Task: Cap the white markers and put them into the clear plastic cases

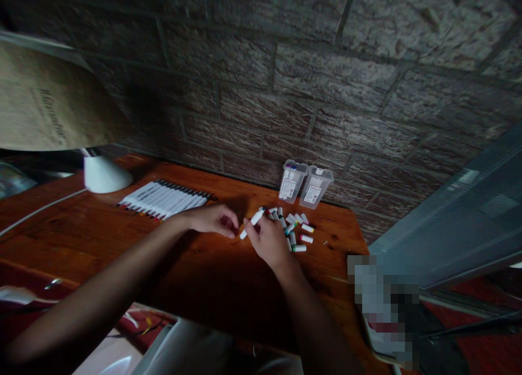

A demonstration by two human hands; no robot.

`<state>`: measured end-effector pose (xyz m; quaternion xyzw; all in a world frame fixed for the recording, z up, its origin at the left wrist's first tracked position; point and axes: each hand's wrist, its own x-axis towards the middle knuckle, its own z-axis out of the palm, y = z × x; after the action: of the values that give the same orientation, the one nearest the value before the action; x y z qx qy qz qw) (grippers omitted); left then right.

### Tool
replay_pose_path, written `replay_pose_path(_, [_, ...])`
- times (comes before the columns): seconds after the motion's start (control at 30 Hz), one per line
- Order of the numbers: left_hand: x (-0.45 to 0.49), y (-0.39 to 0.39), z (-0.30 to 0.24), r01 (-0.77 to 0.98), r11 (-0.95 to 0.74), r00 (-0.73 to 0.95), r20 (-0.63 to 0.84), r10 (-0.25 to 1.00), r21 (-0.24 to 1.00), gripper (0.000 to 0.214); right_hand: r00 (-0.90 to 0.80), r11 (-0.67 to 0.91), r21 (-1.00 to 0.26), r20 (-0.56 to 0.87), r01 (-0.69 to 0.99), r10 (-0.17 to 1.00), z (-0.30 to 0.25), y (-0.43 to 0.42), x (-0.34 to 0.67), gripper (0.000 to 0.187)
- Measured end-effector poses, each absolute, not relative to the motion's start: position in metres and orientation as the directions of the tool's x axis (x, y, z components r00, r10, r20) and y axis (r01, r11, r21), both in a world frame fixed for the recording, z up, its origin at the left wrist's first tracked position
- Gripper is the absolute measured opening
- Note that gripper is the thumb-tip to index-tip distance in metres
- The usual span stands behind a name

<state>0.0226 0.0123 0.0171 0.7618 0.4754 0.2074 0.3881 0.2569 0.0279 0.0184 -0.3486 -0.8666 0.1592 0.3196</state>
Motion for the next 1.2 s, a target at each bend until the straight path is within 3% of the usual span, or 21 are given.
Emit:
replay_pose_path(0.07, [0.011, 0.012, 0.021, 0.597, -0.21, 0.383, -0.045, 0.922, 0.774, 0.02, -0.566, 0.704, -0.505, 0.425, 0.498, 0.706, 0.021, 0.027, 0.253, 0.029])
replay_pose_path(0.3, [0.009, 0.016, 0.032, 0.597, -0.206, 0.051, 0.219, 0.974, 0.775, 0.033, -0.628, 0.712, -0.442, 0.347, 0.546, 0.697, 0.032, 0.026, 0.234, 0.026])
replay_pose_path(0.4, [0.02, 0.014, 0.037, 0.535, -0.22, 0.051, 0.228, 0.972, 0.816, 0.039, -0.61, 0.701, -0.473, 0.359, 0.534, 0.707, 0.029, 0.027, 0.235, 0.026])
replay_pose_path(0.57, [0.033, 0.008, 0.042, 0.428, -0.212, 0.111, 0.181, 0.977, 0.879, 0.044, -0.513, 0.66, -0.628, 0.438, 0.413, 0.738, 0.013, 0.029, 0.252, 0.033])
replay_pose_path(0.77, [0.04, 0.007, 0.041, 0.423, -0.25, 0.203, 0.178, 0.963, 0.871, 0.039, -0.281, 0.289, -0.953, 0.255, 0.087, 0.925, 0.017, 0.041, 0.262, 0.044])
replay_pose_path(0.87, [0.046, 0.005, 0.041, 0.407, -0.238, 0.229, 0.154, 0.961, 0.882, 0.038, -0.229, 0.196, -0.98, 0.196, -0.022, 0.953, 0.023, 0.045, 0.263, 0.046])
replay_pose_path(1.07, [0.059, 0.002, 0.04, 0.304, -0.222, 0.335, 0.114, 0.935, 0.926, 0.038, -0.32, 0.157, -0.985, 0.169, -0.065, 0.932, 0.023, 0.043, 0.264, 0.044])
replay_pose_path(1.2, [0.061, 0.006, 0.034, 0.16, -0.162, 0.242, 0.121, 0.963, 0.974, 0.038, -0.505, 0.305, -0.95, 0.233, 0.063, 0.831, 0.028, 0.049, 0.278, 0.034])
